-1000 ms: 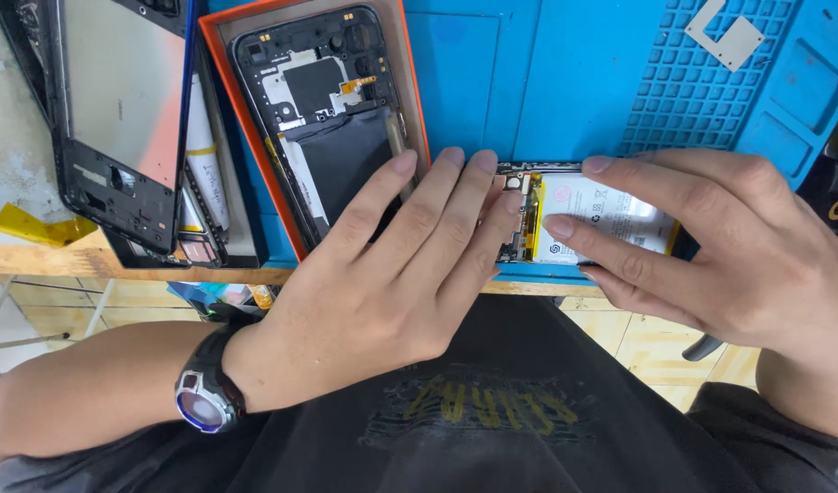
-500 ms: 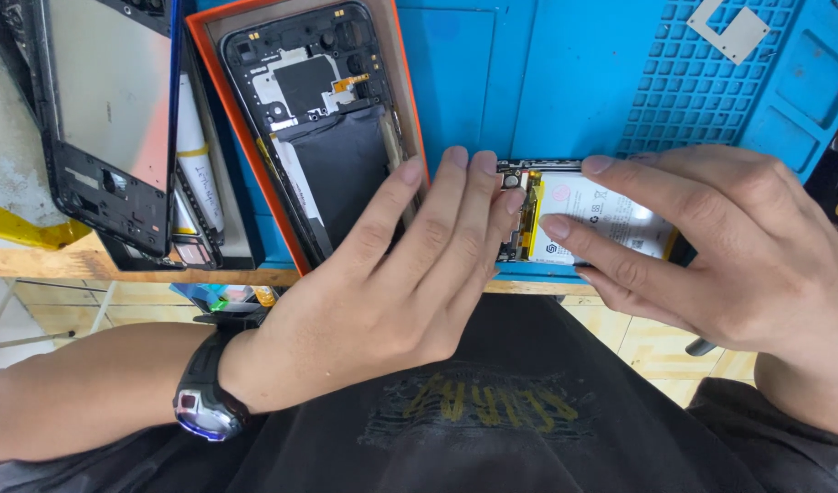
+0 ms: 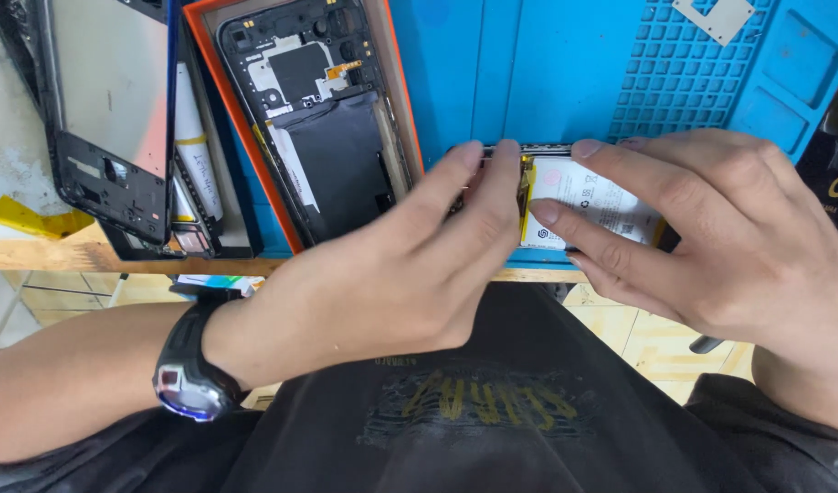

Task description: Repairing a smartphone by installing a new battery and assembling internal components

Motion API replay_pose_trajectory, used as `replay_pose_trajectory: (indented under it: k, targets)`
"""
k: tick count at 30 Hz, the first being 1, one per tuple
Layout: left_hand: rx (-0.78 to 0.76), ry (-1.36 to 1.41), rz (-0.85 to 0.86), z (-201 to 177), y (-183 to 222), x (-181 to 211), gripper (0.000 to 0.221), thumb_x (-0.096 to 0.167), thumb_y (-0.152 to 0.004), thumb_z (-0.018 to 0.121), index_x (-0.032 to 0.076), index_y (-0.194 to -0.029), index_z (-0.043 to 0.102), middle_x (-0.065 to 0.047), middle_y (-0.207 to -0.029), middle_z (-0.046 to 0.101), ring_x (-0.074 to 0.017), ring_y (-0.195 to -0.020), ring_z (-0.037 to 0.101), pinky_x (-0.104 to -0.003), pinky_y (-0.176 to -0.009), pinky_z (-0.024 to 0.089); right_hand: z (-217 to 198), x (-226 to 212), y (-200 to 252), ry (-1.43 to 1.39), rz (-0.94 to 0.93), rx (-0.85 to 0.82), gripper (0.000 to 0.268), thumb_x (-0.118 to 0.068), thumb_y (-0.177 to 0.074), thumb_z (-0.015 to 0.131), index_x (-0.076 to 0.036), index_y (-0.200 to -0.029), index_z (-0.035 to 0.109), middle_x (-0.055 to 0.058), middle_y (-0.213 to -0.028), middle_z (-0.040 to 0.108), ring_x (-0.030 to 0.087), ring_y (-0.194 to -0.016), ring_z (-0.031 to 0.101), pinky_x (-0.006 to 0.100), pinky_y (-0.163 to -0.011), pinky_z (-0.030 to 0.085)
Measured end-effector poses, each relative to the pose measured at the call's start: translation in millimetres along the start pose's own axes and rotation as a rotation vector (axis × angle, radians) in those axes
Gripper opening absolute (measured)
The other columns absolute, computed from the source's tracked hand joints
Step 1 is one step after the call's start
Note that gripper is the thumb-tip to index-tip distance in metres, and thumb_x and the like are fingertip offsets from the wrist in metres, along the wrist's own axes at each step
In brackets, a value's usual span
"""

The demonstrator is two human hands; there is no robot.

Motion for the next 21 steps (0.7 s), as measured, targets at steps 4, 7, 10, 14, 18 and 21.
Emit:
replay_pose_trajectory:
  k: [4,7,10,14,18,21]
  targets:
    - [0.066,0.168,-0.167,1.6,10.4,-11.4,0.032,0.025,-0.108,0.045,0.004,-0.123,0.064,-0.007,-0.121,0.062,-0.0191,-0.116,0.056,-0.032,-0.107,0.037,-3.5,-0.7,-1.6,0.033,0.004,0.021,0.028,-0.029,-0.097,0.065,-0.020,-0.123,0.064,0.014,-0.123,0.060,0.032,-0.101,0.061,0.041,-0.076,0.052]
    - [0.061,0.153,-0.163,4.3,14.7,-8.3,0.035,0.032,-0.109,0.046,0.006,-0.123,0.065,-0.008,-0.125,0.061,-0.0201,-0.117,0.056,-0.033,-0.107,0.037,-6.0,-0.2,-3.3,0.009,0.022,0.035,0.026,-0.028,-0.097,0.066,-0.019,-0.122,0.065,0.013,-0.122,0.060,0.031,-0.101,0.059,0.040,-0.076,0.051]
    - [0.074,0.132,-0.165,2.8,13.9,-9.0,0.028,0.018,-0.106,0.047,0.007,-0.125,0.063,-0.007,-0.122,0.063,-0.0191,-0.114,0.058,-0.032,-0.105,0.039,-5.7,-0.9,-4.0,0.042,0.016,0.017,0.026,-0.029,-0.097,0.064,-0.020,-0.122,0.064,0.013,-0.122,0.061,0.031,-0.100,0.061,0.040,-0.077,0.050]
    - [0.073,0.136,-0.156,2.2,12.7,-8.9,0.028,0.025,-0.107,0.050,0.007,-0.124,0.063,-0.008,-0.122,0.062,-0.0195,-0.113,0.058,-0.032,-0.103,0.042,-3.4,-2.6,-5.3,0.110,0.008,-0.023,0.031,-0.033,-0.098,0.058,-0.019,-0.126,0.060,0.011,-0.123,0.059,0.029,-0.101,0.061,0.038,-0.079,0.050]
    - [0.067,0.151,-0.156,3.4,12.7,-9.5,0.031,0.029,-0.108,0.049,0.007,-0.124,0.064,-0.008,-0.123,0.061,-0.0195,-0.113,0.058,-0.032,-0.105,0.040,-0.9,-4.3,-10.4,0.216,0.007,-0.077,0.042,-0.039,-0.098,0.048,-0.020,-0.135,0.056,0.009,-0.122,0.057,0.025,-0.103,0.059,0.036,-0.081,0.051]
    - [0.070,0.158,-0.153,3.4,12.5,-10.4,0.033,0.030,-0.109,0.046,0.007,-0.124,0.064,-0.009,-0.123,0.061,-0.0198,-0.113,0.059,-0.032,-0.105,0.040,-1.4,-4.7,-13.2,0.245,0.006,-0.095,0.042,-0.036,-0.097,0.046,-0.021,-0.136,0.056,0.009,-0.121,0.057,0.024,-0.101,0.058,0.034,-0.079,0.051]
Point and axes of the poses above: each hand's wrist, its own y-axis away from the middle knuckle, its own z-axis out of the palm, x = y × z, the point moved 9 cm from there along -y, towards the middle knuckle
